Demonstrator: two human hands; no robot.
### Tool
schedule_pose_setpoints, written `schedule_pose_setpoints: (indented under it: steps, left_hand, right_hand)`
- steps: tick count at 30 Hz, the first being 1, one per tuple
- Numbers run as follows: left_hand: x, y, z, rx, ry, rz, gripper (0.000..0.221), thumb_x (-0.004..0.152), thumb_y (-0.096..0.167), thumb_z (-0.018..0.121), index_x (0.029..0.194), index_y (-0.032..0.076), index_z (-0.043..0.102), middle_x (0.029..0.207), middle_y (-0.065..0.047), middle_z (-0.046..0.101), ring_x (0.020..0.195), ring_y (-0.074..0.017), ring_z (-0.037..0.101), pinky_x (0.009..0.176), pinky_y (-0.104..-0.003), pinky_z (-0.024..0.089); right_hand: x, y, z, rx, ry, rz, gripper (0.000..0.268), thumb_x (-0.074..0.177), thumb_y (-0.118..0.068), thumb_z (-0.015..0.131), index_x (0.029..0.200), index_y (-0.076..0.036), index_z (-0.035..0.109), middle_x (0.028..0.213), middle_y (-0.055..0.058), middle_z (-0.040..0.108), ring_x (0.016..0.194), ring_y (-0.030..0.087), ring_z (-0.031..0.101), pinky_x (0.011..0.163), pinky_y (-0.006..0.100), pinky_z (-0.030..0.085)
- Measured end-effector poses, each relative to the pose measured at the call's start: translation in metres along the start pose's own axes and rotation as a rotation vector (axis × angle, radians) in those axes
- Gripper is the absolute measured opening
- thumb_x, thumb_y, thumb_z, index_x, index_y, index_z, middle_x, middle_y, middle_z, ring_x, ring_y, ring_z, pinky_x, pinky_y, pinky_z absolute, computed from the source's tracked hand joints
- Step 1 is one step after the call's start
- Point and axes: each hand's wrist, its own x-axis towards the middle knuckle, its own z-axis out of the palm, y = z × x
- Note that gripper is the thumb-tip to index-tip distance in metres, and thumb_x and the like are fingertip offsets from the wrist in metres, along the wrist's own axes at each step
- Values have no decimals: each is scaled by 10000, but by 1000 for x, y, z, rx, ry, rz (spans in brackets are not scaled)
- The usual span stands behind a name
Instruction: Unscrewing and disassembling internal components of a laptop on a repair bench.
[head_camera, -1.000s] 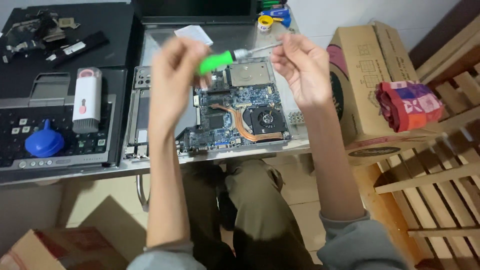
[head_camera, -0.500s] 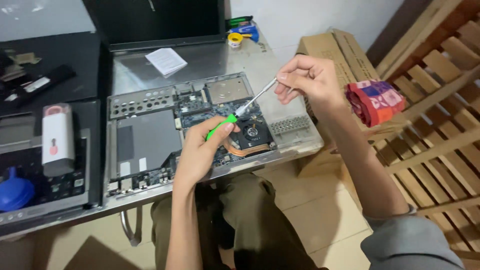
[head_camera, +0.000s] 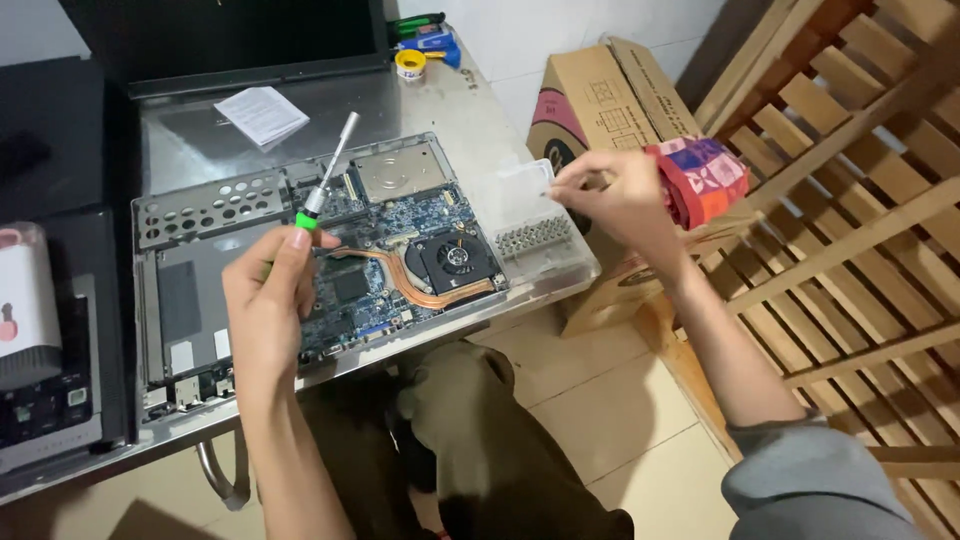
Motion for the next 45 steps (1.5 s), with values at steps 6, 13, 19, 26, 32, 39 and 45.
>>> schedule_pose_setpoints:
  steps: [6, 13, 19, 26, 32, 39, 45]
  left_hand:
    - [-1, 0, -2, -2, 14, -6, 312, 1198, 208, 561, 1119, -8, 772, 657, 39, 313, 549, -55, 281, 523, -225, 317]
    - [0, -6, -3, 4, 2, 7, 307, 1198, 216, 571, 1126, -1, 776, 655, 26, 326, 552, -67, 300, 526, -225, 331]
    - [0, -4, -3, 5, 0, 17, 316, 1201, 215, 567, 1122, -12, 772, 653, 30, 314, 558, -64, 289, 530, -222, 340]
    - [0, -4, -3, -2, 9, 18, 311, 1200, 208, 579, 1106, -14, 776, 645, 10, 340, 546, -75, 301, 527, -233, 353]
    - [1, -8, -5, -36, 60, 39, 328, 1202, 224, 575, 1093, -19, 766, 621, 13, 352, 520, -73, 338, 529, -227, 334]
    - [2, -10, -7, -131, 271, 20, 417, 1226, 333, 518, 1118, 18, 767, 620, -1, 364, 488, -103, 335, 490, -246, 319]
    - [8, -21, -20, -251, 393, -22, 435, 1209, 376, 499, 1047, 39, 722, 580, 23, 335, 440, -100, 355, 467, -249, 396]
  right_hand:
    - [-8, 24, 6, -287, -180, -83, 124, 910, -158, 955, 968, -187, 850, 1168, 21, 728, 1003, 247, 710, 930, 387, 550]
    - [-11, 7, 15, -380, -240, -47, 87, 908, -136, 905, 927, -137, 820, 1224, 38, 671, 1017, 259, 658, 920, 421, 526]
    - [-9, 7, 13, -524, -298, -62, 117, 949, -212, 885, 939, -170, 776, 1237, 15, 636, 1116, 271, 638, 924, 439, 547]
    - [-5, -11, 12, -718, -428, 9, 128, 991, -291, 820, 918, -203, 762, 1177, -60, 657, 1159, 193, 628, 897, 431, 604]
    - [7, -14, 10, -588, -316, -74, 119, 1045, -241, 787, 938, -198, 758, 1050, -27, 703, 1088, 218, 697, 885, 423, 596]
    - [68, 13, 52, -339, -138, -280, 257, 983, -236, 921, 839, -168, 720, 862, 7, 696, 883, 258, 711, 844, 386, 566]
    - [133, 10, 135, -334, -458, -123, 223, 962, -62, 744, 1162, -130, 816, 1076, 147, 829, 1114, 438, 773, 940, 575, 591]
